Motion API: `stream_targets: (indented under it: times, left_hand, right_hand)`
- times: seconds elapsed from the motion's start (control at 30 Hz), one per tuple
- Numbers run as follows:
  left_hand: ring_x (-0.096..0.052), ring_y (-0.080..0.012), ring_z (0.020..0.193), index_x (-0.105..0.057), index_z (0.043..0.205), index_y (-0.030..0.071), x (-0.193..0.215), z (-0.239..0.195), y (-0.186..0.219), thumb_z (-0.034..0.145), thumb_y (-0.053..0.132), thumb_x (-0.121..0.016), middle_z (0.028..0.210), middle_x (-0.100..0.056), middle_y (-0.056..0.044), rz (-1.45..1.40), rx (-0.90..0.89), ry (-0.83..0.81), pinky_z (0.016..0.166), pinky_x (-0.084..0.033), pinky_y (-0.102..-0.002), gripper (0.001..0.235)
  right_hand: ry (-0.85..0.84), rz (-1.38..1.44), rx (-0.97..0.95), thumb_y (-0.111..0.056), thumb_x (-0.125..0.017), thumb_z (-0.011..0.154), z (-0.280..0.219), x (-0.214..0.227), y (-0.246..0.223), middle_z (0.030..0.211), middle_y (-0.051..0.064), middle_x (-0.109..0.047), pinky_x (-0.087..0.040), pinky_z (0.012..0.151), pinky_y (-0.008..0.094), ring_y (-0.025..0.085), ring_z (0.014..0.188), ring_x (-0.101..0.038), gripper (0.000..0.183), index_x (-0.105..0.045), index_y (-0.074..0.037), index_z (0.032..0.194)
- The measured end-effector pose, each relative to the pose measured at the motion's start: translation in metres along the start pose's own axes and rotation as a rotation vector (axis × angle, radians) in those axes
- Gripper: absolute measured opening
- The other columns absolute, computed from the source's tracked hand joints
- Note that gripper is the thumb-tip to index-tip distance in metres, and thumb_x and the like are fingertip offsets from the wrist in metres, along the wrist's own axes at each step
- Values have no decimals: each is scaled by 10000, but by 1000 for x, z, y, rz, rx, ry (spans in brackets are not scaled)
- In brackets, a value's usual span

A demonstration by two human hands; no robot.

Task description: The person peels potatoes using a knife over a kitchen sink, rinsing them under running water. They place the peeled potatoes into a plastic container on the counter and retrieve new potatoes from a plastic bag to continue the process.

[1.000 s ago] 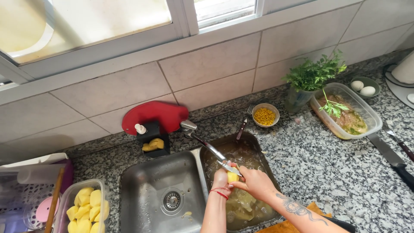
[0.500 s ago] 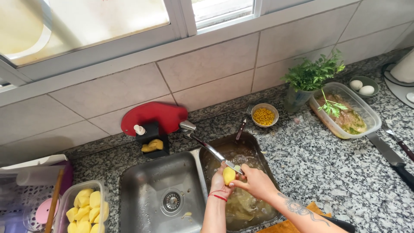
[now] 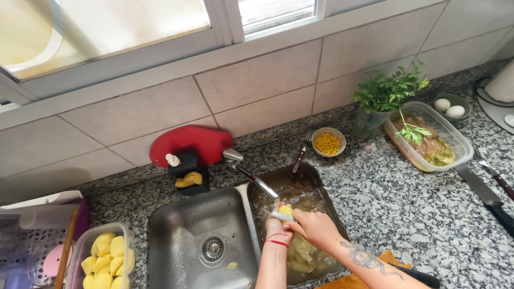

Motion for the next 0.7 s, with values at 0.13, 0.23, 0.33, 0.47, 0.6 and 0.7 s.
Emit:
stream_targets:
  times: [0.13, 0.23, 0.33, 0.47, 0.6, 0.7]
  left_hand:
    - [-600, -267, 778, -557, 949, 115, -5, -5, 7, 894, 173, -511, 901, -647, -91, -136, 21, -21, 706, -506, -343, 92]
    - [-540, -263, 760, -552, 1059, 122, -34, -48, 17, 823, 107, -462, 981, -586, -151, 8, 94, -40, 543, -453, -321, 253]
    - [-564, -263, 855, -506, 1030, -8, -54, -78, 26, 822, -4, -583, 999, -577, -222, 117, -3, -259, 693, -504, -340, 222]
    - [-577, -250, 960, -487, 1163, 35, -68, -110, 33, 850, 29, -552, 1117, -601, -192, 244, 5, -164, 891, -475, -355, 320]
    - [-582, -181, 927, -582, 1198, 28, -72, -127, 37, 844, 95, -571, 1106, -629, -134, 465, 35, -242, 752, -494, -283, 360]
    - [-601, -223, 827, -586, 1177, 17, -66, -123, 38, 843, 178, -599, 1064, -626, -175, 437, 32, -249, 656, -509, -269, 371]
  right_hand:
    - [-15, 194, -159, -538, -401, 908, -5, 0, -5, 580, 26, -567, -296, 480, 350, 203, 507, -508, 419, -501, -184, 708]
    - [-30, 627, -381, -364, -540, 899, -4, 14, -8, 683, -29, -523, -288, 547, 230, 81, 569, -384, 217, -553, -194, 1034]
    - [1, 853, -390, -329, -595, 824, -1, 22, -6, 1276, -33, -568, -447, 828, 300, 131, 860, -562, 454, -427, -213, 1230]
    - [29, 1000, -340, -234, -583, 875, 5, 23, -1, 815, 15, -509, -375, 668, 237, 100, 675, -396, 294, -500, -185, 1153]
    - [-57, 905, -322, -295, -560, 880, 5, 30, -2, 662, -6, -505, -316, 529, 228, 81, 557, -401, 287, -566, -196, 1149]
    - [-31, 913, -341, -300, -555, 887, 6, 26, 2, 747, -9, -521, -335, 597, 234, 91, 635, -423, 235, -619, -158, 1063]
Point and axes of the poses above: each hand's wrist, its own z-axis towards the middle knuckle, its own x-axis out of the back of the hand, y = z × x, the point moved 3 cm from there along z, towards the middle knuckle
